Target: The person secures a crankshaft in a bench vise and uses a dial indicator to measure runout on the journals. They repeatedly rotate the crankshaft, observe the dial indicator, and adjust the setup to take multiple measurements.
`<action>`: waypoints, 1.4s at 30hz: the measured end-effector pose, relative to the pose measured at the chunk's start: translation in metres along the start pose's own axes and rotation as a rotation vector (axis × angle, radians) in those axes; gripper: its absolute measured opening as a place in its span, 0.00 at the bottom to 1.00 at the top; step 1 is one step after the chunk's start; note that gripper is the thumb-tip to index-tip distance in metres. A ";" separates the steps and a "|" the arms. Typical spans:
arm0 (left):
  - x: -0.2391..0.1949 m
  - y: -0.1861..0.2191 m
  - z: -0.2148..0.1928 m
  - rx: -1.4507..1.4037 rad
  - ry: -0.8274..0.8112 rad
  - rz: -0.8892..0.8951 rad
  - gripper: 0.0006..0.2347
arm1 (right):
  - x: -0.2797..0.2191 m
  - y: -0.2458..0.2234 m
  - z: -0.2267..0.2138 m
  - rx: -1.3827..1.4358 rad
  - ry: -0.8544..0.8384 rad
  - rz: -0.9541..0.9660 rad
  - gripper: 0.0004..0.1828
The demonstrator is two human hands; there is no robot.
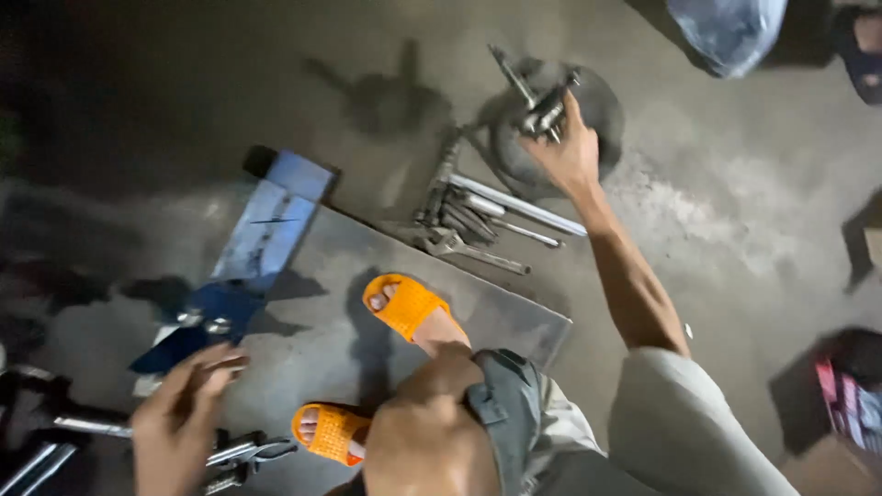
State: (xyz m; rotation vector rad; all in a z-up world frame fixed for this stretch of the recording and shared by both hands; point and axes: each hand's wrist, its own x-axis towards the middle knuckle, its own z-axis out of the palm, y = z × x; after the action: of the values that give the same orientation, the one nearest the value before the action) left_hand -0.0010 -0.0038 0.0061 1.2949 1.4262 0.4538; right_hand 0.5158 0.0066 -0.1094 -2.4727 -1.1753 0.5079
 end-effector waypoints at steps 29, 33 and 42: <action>-0.020 -0.187 -0.005 -1.050 0.983 0.236 0.03 | -0.200 -0.359 0.180 0.114 -1.020 -1.185 0.11; -0.014 -0.193 -0.006 -1.052 1.008 0.091 0.03 | -0.198 -0.351 0.198 0.148 -1.037 -1.105 0.10; 0.000 -0.198 -0.007 -1.093 0.988 0.067 0.03 | -0.187 -0.348 0.206 0.169 -1.069 -0.991 0.13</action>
State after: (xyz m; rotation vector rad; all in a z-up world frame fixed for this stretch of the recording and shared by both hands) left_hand -0.0956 -0.0665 -0.1559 0.1598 1.4679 1.7826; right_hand 0.0799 0.0984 -0.0977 -1.0776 -2.3253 1.5319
